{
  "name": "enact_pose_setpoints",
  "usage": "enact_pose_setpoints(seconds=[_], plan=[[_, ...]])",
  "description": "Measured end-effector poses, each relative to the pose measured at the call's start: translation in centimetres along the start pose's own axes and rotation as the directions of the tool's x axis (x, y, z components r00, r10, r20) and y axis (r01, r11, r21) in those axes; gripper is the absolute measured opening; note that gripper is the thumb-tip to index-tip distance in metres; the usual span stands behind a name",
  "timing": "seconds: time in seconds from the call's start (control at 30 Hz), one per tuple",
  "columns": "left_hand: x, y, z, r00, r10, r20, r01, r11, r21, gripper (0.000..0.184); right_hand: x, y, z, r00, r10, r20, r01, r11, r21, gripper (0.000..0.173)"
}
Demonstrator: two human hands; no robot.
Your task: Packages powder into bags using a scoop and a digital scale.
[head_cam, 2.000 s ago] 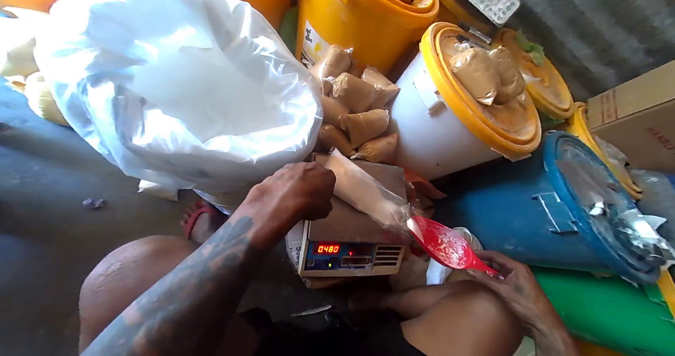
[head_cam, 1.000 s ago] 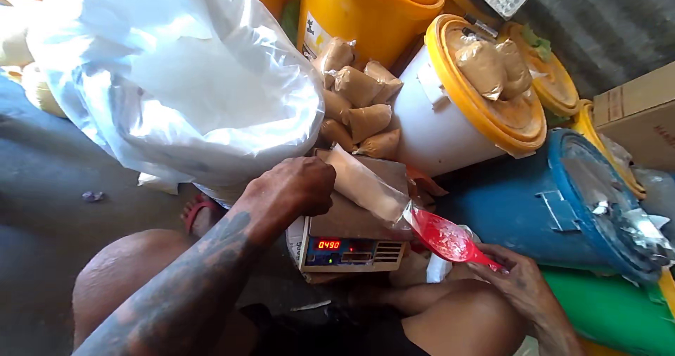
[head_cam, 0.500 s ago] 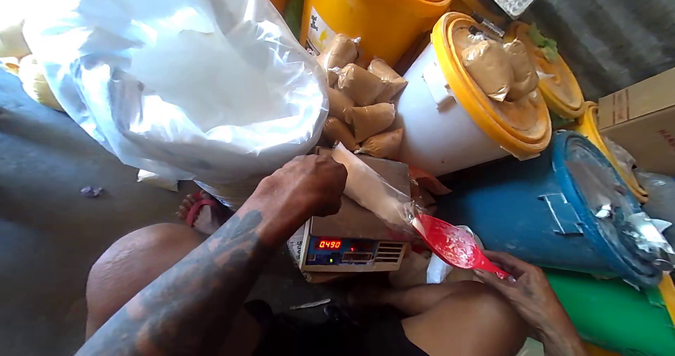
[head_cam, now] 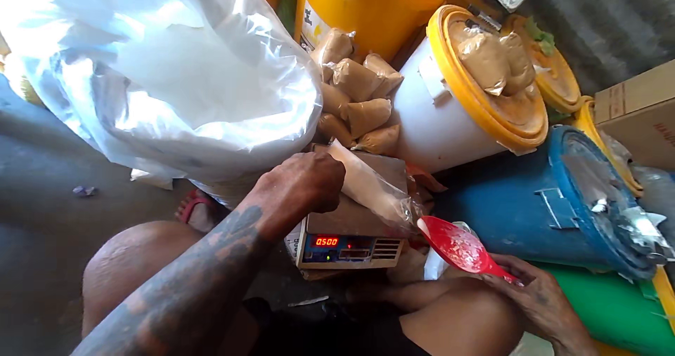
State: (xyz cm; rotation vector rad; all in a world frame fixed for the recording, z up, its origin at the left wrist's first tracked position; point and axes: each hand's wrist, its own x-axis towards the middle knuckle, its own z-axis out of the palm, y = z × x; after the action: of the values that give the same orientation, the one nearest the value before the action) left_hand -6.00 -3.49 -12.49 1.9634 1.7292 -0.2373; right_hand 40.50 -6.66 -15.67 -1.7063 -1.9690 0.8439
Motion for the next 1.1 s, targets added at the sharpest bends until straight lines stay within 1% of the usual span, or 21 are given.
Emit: enact_pose_setpoints(seconds=[0.07, 0.13, 0.2, 0.27, 0.33, 0.43, 0.47, 0.53, 0.6, 0.67, 0.73, 0.77, 0.8, 0.87, 0.93, 0.97, 1.03, 1.1], plan=[[-0.1, 0.0, -0.1, 1.0, -0.006, 0.002, 0.006, 1.0, 0.003, 0.022, -0.4, -1.0, -1.2, 0.999, 0.011, -0.034, -0.012, 1.0, 0.0, 0.042], [-0.1, -0.2, 0.2, 0.999, -0.004, -0.033, 0.004, 1.0, 0.002, 0.021, -0.4, -3.2, -2.6, 0.998, -0.014, -0.067, 0.015, 1.0, 0.02, 0.042], [-0.1, -0.4, 0.3, 0.999, -0.001, -0.036, 0.001, 1.0, -0.005, 0.022, 0.7, -5.7, -3.4, 0.989, -0.118, -0.088, 0.12, 0.992, 0.022, 0.042], [0.0, -0.5, 0.5, 0.999, 0.013, -0.047, -0.014, 1.0, -0.011, 0.023, 3.3, -9.1, -2.7, 0.956, -0.275, -0.106, 0.275, 0.961, -0.017, 0.044], [0.3, -0.6, 0.6, 0.999, 0.013, -0.031, -0.013, 1.0, -0.004, 0.023, 6.4, -14.5, -0.1, 0.906, -0.411, -0.105, 0.408, 0.912, -0.05, 0.042], [1.1, -1.1, 1.1, 1.0, 0.015, -0.024, -0.015, 1.0, -0.02, 0.025, 10.8, -23.7, 5.8, 0.818, -0.573, -0.057, 0.567, 0.819, -0.092, 0.036], [1.5, -1.2, 1.5, 1.0, 0.009, -0.025, -0.009, 1.0, -0.024, 0.026, 12.3, -26.5, 8.0, 0.789, -0.615, -0.009, 0.612, 0.786, -0.093, 0.037], [1.9, -1.2, 1.6, 1.0, -0.016, 0.006, 0.017, 1.0, -0.021, 0.03, 15.3, -31.8, 12.1, 0.746, -0.661, 0.082, 0.666, 0.742, -0.077, 0.047], [1.7, -1.2, 1.3, 0.998, -0.045, 0.04, 0.045, 0.999, -0.015, 0.031, 16.0, -36.2, 14.6, 0.7, -0.705, 0.112, 0.712, 0.7, -0.044, 0.052], [1.4, -1.4, 0.9, 0.998, -0.061, 0.034, 0.062, 0.997, -0.048, 0.032, 15.1, -38.4, 15.2, 0.645, -0.757, 0.103, 0.761, 0.649, -0.003, 0.045], [1.3, -1.9, 0.8, 0.999, -0.053, 0.0, 0.053, 0.996, -0.072, 0.029, 14.2, -37.7, 14.6, 0.581, -0.806, 0.111, 0.81, 0.586, 0.016, 0.037], [1.2, -2.1, 0.8, 0.999, -0.045, -0.019, 0.043, 0.995, -0.086, 0.026, 13.8, -36.4, 13.7, 0.571, -0.81, 0.136, 0.816, 0.577, 0.009, 0.036], [1.3, -2.3, 0.8, 0.999, -0.028, -0.042, 0.024, 0.996, -0.087, 0.024, 13.3, -34.7, 12.6, 0.591, -0.79, 0.165, 0.801, 0.598, -0.005, 0.035], [1.5, -2.3, 1.0, 0.993, 0.02, -0.114, -0.028, 0.997, -0.072, 0.023, 13.1, -30.8, 10.3, 0.658, -0.731, 0.182, 0.748, 0.662, -0.046, 0.034], [1.7, -1.4, 1.3, 0.976, 0.084, -0.203, -0.103, 0.991, -0.084, 0.027, 14.1, -26.3, 8.1, 0.725, -0.67, 0.158, 0.683, 0.729, -0.046, 0.032], [1.9, -0.6, 1.7, 0.959, 0.116, -0.259, -0.143, 0.986, -0.09, 0.032, 14.5, -23.9, 7.1, 0.765, -0.633, 0.121, 0.64, 0.767, -0.036, 0.033], [3.0, 1.6, 3.1, 0.911, 0.196, -0.364, -0.249, 0.963, -0.104, 0.052, 14.9, -19.6, 5.9, 0.835, -0.549, 0.017, 0.549, 0.836, 0.01, 0.031], [4.1, 4.3, 4.7, 0.882, 0.286, -0.375, -0.338, 0.938, -0.079, 0.073, 14.6, -16.3, 5.6, 0.864, -0.494, -0.1, 0.502, 0.86, 0.089, 0.028]])
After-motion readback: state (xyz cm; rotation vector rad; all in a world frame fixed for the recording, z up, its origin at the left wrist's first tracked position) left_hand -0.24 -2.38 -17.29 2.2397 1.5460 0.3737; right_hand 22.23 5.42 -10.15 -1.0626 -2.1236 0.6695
